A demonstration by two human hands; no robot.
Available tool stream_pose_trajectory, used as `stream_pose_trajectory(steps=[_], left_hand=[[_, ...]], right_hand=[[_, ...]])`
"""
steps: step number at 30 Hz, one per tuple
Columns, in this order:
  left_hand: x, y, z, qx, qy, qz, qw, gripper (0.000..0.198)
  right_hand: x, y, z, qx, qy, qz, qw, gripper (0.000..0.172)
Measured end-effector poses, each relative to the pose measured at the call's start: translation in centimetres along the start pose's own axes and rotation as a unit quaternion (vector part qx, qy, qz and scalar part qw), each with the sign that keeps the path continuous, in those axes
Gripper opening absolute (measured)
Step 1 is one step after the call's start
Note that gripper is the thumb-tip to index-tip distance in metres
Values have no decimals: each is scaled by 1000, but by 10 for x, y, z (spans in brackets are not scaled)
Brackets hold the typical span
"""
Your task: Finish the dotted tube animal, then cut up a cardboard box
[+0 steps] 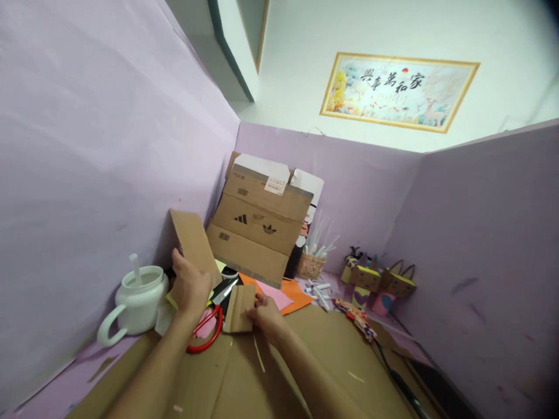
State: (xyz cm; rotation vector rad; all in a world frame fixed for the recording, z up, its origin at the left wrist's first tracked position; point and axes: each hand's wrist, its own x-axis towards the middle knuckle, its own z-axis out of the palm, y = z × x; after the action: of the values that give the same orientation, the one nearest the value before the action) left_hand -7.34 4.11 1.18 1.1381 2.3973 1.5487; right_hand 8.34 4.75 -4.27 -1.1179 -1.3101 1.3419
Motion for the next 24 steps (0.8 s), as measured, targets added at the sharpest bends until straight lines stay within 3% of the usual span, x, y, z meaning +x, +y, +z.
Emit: stream_pose_trajectory(steps=[4, 7, 12, 17, 24], left_hand=[[-5, -2, 6, 83, 105, 102, 986, 75], [-12, -1, 6, 105, 137, 151, 973, 66], [-24, 3, 3, 103, 117, 160, 975, 57], [-36, 8, 2, 42, 79, 200, 976, 56], [-30, 5, 1, 54, 42, 190, 979, 54]], right_hand=[[22, 5, 0, -91, 53, -41, 994, 30], [35, 0, -14, -147, 110, -59, 981, 32], [71, -19, -52, -180, 190, -59, 963, 31], [116, -40, -92, -147, 248, -49, 956, 32], [148, -40, -107, -86, 265, -10, 960, 31]])
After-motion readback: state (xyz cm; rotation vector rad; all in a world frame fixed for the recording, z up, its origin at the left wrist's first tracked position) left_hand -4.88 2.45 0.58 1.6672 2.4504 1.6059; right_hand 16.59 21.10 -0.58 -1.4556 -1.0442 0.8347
